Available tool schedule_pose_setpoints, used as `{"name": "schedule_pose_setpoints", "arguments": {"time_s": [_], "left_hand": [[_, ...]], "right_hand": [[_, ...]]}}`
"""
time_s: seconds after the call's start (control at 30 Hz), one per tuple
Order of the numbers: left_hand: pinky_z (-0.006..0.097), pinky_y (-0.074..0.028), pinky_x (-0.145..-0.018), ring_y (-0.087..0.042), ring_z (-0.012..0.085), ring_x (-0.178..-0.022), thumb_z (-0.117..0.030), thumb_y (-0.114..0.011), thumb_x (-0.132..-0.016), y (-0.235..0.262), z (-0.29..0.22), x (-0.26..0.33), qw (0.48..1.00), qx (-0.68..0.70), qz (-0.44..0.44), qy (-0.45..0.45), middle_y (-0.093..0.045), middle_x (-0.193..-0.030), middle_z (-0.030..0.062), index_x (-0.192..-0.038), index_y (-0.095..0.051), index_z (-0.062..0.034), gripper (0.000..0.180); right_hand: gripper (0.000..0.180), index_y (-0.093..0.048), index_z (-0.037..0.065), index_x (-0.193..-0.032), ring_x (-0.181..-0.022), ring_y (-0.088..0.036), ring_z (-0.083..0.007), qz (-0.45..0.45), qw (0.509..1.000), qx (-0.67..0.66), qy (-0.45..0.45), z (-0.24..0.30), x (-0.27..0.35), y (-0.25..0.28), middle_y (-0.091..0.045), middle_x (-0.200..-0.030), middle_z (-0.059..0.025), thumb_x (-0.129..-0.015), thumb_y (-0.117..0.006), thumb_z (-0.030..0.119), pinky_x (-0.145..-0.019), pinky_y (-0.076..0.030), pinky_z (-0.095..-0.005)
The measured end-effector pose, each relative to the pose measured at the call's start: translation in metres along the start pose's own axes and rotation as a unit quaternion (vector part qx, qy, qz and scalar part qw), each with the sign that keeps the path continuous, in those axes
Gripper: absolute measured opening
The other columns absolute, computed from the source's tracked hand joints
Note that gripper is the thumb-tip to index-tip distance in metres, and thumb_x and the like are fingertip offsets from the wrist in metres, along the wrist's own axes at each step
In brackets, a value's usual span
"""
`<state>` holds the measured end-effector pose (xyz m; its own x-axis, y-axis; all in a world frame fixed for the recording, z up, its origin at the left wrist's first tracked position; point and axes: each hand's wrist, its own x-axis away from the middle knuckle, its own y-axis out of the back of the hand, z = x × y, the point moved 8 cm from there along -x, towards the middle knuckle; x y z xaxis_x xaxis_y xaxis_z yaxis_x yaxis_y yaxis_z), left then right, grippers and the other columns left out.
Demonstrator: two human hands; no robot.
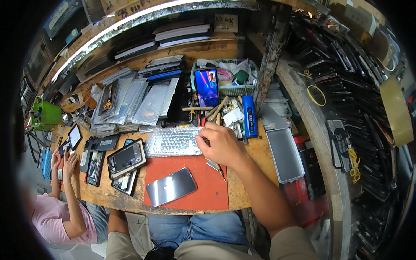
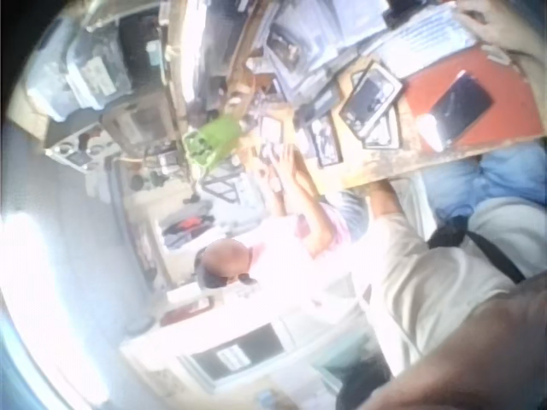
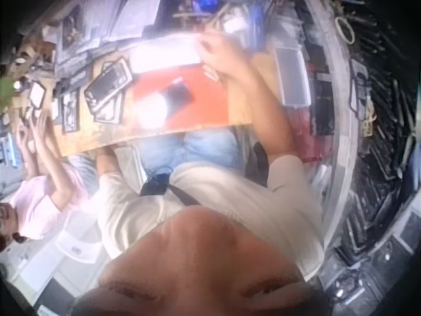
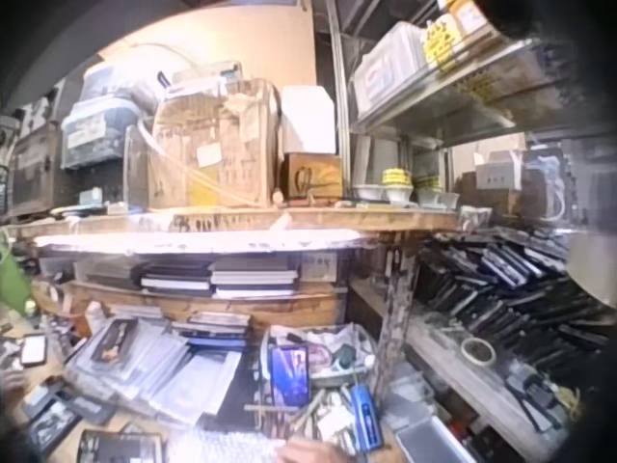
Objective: The person disassembles and reassembles smartphones at a workbench. They remove back covers, handle internal components, and test the devices by powering them on. The person also wipes the screen of one phone and uses a plastic pry tool to open another device.
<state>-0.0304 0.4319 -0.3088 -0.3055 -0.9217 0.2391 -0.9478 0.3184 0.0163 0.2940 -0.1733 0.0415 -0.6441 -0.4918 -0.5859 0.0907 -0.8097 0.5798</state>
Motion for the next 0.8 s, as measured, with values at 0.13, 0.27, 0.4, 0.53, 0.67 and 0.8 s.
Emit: {"name": "schedule_pose_setpoints", "arguments": {"time_s": [0.13, 0.27, 0.4, 0.53, 0.67, 0.8], "left_hand": [[0.036, -0.058, -0.089, -0.073, 0.0272, -0.103, -0.016, -0.063, -0.107, -0.001, -0.011, 0.014, 0.995, -0.090, 0.024, -0.021, -0.073, -0.107, 0.0174, -0.112, -0.067, 0.0041, 0.021], [0.036, -0.058, -0.088, -0.074, 0.0271, -0.102, -0.016, -0.063, -0.107, -0.026, -0.015, 0.106, 0.840, -0.466, 0.261, -0.102, -0.074, -0.103, 0.0175, -0.108, -0.068, 0.0039, 0.020], [0.036, -0.059, -0.087, -0.075, 0.0271, -0.100, -0.015, -0.063, -0.107, -0.065, -0.072, 0.310, 0.667, -0.478, 0.564, -0.086, -0.075, -0.099, 0.0175, -0.103, -0.069, 0.0037, 0.020], [0.035, -0.058, -0.076, -0.075, 0.0281, -0.079, -0.027, -0.067, -0.105, -0.079, -0.197, 0.372, 0.768, -0.325, 0.535, -0.139, -0.073, -0.078, 0.0123, -0.084, -0.068, 0.0002, 0.035], [0.040, -0.056, -0.081, -0.072, 0.0291, -0.088, -0.036, -0.077, -0.091, -0.100, -0.251, 0.368, 0.816, -0.253, 0.438, -0.280, -0.071, -0.088, 0.0130, -0.091, -0.067, -0.0008, 0.037], [0.049, -0.046, -0.106, -0.062, 0.0359, -0.120, -0.034, -0.086, -0.077, -0.172, -0.263, 0.394, 0.736, -0.275, 0.435, -0.440, -0.067, -0.127, 0.0191, -0.131, -0.063, -0.0015, 0.067]], "right_hand": [[0.016, -0.071, 0.002, -0.084, -0.073, -0.069, -0.0372, 0.061, 0.998, 0.009, -0.016, 0.012, 0.003, -0.007, -0.066, -0.086, -0.0129, -0.094, -0.074, 0.014, -0.066, -0.055, -0.0471], [0.015, -0.069, 0.002, -0.086, -0.075, -0.070, -0.0376, 0.045, 0.999, 0.001, 0.016, 0.023, 0.001, -0.010, -0.066, -0.089, -0.0136, -0.095, -0.074, 0.013, -0.066, -0.056, -0.0474], [0.012, -0.064, 0.003, -0.093, -0.074, -0.069, -0.0379, 0.040, 0.998, -0.044, -0.024, 0.026, -0.001, 0.004, -0.065, -0.088, -0.0138, -0.095, -0.074, 0.009, -0.064, -0.055, -0.0475], [0.015, -0.061, 0.003, -0.093, -0.073, -0.068, -0.0395, 0.052, 0.997, -0.022, 0.043, 0.036, 0.002, 0.001, -0.064, -0.085, -0.0145, -0.095, -0.075, 0.007, -0.062, -0.053, -0.0476], [0.021, -0.060, 0.003, -0.087, -0.069, -0.065, -0.0405, 0.069, 0.995, -0.051, 0.051, 0.048, 0.005, -0.012, -0.064, -0.079, -0.0163, -0.097, -0.076, 0.012, -0.060, -0.050, -0.0487], [0.032, -0.059, 0.001, -0.084, -0.066, -0.062, -0.0411, 0.042, 0.997, -0.068, 0.012, 0.027, 0.003, -0.018, -0.061, -0.073, -0.0172, -0.103, -0.072, 0.022, -0.059, -0.047, -0.0487]]}}
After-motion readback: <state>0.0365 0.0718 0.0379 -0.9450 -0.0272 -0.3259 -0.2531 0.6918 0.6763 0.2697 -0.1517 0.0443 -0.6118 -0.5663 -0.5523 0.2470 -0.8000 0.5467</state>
